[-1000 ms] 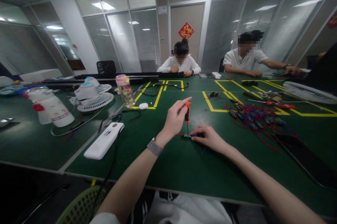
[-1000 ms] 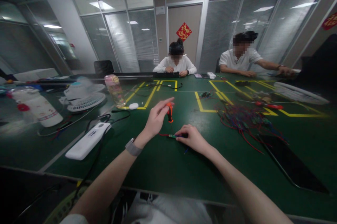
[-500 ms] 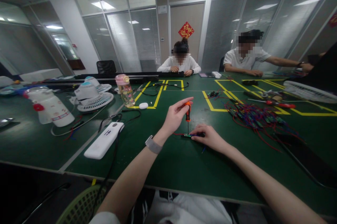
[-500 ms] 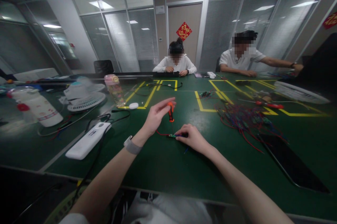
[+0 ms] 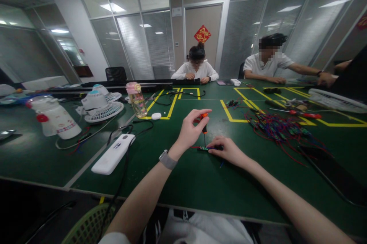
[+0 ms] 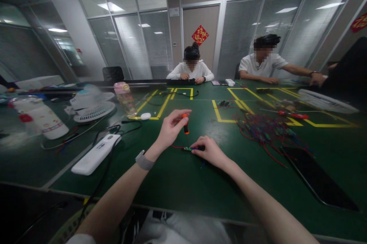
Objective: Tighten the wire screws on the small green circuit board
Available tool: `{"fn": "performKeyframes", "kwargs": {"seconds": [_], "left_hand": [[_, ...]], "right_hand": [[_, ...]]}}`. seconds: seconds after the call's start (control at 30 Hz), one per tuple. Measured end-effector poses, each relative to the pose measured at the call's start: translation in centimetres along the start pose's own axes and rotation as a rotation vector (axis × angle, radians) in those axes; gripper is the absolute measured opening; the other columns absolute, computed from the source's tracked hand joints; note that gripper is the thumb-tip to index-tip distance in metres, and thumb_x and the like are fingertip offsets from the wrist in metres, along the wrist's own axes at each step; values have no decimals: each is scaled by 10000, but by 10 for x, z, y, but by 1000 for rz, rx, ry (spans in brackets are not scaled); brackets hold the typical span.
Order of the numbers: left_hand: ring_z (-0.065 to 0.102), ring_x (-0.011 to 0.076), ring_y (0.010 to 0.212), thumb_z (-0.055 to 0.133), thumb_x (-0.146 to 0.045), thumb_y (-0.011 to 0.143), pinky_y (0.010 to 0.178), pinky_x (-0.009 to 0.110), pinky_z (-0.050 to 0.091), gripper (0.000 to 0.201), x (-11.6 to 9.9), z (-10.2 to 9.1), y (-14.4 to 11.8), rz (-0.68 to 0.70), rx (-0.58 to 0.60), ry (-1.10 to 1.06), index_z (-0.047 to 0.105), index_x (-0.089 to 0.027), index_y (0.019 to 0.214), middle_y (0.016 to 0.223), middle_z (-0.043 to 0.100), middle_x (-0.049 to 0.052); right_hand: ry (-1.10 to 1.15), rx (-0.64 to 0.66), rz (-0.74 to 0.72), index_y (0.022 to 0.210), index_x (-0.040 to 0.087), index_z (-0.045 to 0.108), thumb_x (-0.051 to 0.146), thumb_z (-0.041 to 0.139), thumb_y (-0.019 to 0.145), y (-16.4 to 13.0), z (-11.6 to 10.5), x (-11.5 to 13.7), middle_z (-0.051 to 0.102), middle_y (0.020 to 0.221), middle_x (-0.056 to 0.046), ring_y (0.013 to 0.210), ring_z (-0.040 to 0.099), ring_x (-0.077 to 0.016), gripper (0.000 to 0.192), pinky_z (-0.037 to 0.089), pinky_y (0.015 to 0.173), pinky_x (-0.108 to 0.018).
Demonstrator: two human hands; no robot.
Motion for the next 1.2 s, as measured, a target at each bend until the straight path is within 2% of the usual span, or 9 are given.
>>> {"fn": "performKeyframes", "kwargs": {"seconds": [0.17, 0.3, 0.47, 0.7, 0.77, 0.93, 1.0, 1.1, 1.2], "left_hand": [[599, 188, 1049, 445, -172, 944, 922, 331, 475, 352, -6, 2, -3, 61, 59, 103, 567, -226, 1270, 1156, 637, 76], [612, 174, 996, 474, -175, 929, 805, 274, 516, 346, -6, 4, -4, 56, 86, 59, 581, -238, 1252, 1151, 627, 71], [603, 156, 906, 598, -213, 865, 725, 236, 512, 250, -6, 1, -2, 52, 41, 89, 666, -231, 1105, 1027, 620, 52], [606, 169, 978, 468, -162, 928, 772, 257, 507, 325, -5, 0, -1, 23, 84, -2, 609, -220, 1214, 1110, 625, 75], [610, 167, 960, 486, -169, 925, 774, 264, 507, 316, -5, 1, -2, 60, 72, 62, 608, -226, 1211, 1084, 638, 69], [579, 145, 794, 654, -245, 841, 694, 257, 498, 212, -9, 0, -4, 173, -52, 301, 681, -221, 1050, 914, 600, 39], [567, 142, 775, 618, -271, 871, 704, 263, 495, 214, -10, -1, -5, 190, -44, 328, 679, -222, 1070, 891, 582, 36], [591, 159, 885, 448, -218, 955, 801, 290, 493, 295, -10, 0, -5, 155, 11, 248, 628, -228, 1189, 972, 610, 58], [606, 172, 969, 418, -192, 959, 800, 281, 505, 329, -6, 3, -5, 77, 44, 81, 595, -227, 1234, 1095, 621, 74]], "right_hand": [[1, -3, 2, 918, 219, 764, 294, 663, 798, 0, 0, 1, 702, 859, -60, 856, 597, -225, 174, 451, 802, -351], [5, -10, 0, 914, 213, 765, 284, 666, 797, 0, -1, 2, 702, 861, -63, 855, 597, -228, 168, 451, 811, -358], [13, -9, 1, 903, 217, 767, 281, 674, 790, 0, -1, 3, 704, 856, -61, 857, 598, -229, 159, 448, 821, -364], [0, -5, 8, 917, 225, 767, 273, 673, 790, 0, 0, 2, 708, 861, -58, 851, 598, -228, 165, 447, 794, -353], [0, -5, 7, 913, 224, 767, 267, 674, 788, 0, 0, 3, 710, 862, -59, 856, 598, -228, 162, 446, 804, -356], [10, -10, 12, 909, 224, 769, 268, 671, 788, 0, -1, 3, 708, 852, -59, 857, 598, -228, 162, 449, 821, -360], [7, -10, 14, 909, 225, 769, 269, 670, 788, 0, -1, 3, 708, 853, -60, 858, 598, -230, 163, 451, 814, -359], [-3, -5, 13, 906, 226, 769, 265, 672, 787, 0, -2, 5, 713, 864, -60, 866, 601, -233, 158, 450, 818, -361], [-7, -4, 11, 908, 217, 768, 263, 671, 790, 0, -2, 6, 714, 866, -64, 868, 605, -236, 160, 449, 818, -361]]}}
Point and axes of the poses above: each hand's wrist, its own y-axis towards the middle knuckle, its own z-axis out of the palm, x = y × z, the point moved 2 cm from there along y, towards the middle knuckle
